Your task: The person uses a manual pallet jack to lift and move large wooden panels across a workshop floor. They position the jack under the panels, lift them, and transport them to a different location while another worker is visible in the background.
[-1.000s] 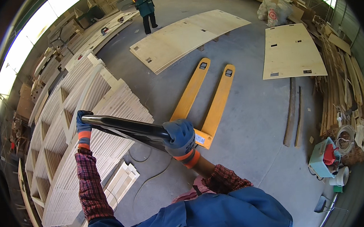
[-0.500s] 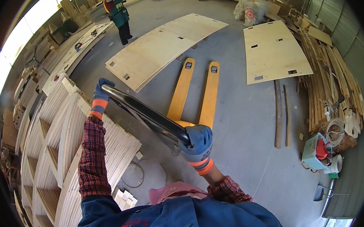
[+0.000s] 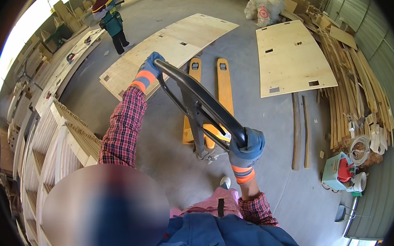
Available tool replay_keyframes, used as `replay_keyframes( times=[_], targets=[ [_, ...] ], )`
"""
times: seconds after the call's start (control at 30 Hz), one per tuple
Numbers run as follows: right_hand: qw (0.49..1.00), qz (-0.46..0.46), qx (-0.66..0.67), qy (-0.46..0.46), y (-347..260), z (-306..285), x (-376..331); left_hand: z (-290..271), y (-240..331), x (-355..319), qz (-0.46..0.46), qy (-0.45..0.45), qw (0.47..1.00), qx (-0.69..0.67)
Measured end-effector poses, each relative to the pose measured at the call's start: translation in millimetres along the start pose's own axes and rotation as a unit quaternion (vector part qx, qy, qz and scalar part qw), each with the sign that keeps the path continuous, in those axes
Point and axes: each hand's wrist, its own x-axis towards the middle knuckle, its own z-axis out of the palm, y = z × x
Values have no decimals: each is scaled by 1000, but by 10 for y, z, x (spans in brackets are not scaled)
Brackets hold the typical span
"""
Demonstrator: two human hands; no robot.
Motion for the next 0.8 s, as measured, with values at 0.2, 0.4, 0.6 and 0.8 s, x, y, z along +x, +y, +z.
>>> replay_keyframes(
  times=[0.2,0.4,0.6,0.8],
  targets=[
    [1000,-16,-4,-23,990,170,583,1068,179,1074,32,-13,999,-37],
    [997,-2,-81,-3,2195,173,1188,2382,674,2071,17,-27,999,-24],
    [981,23,-172,83,3895,99,1765,3431,1292,2720,-38,-17,995,88],
    [956,284,77,12,6062,-8,2842,3808,2029,2558,26,17,994,104]
  ],
)
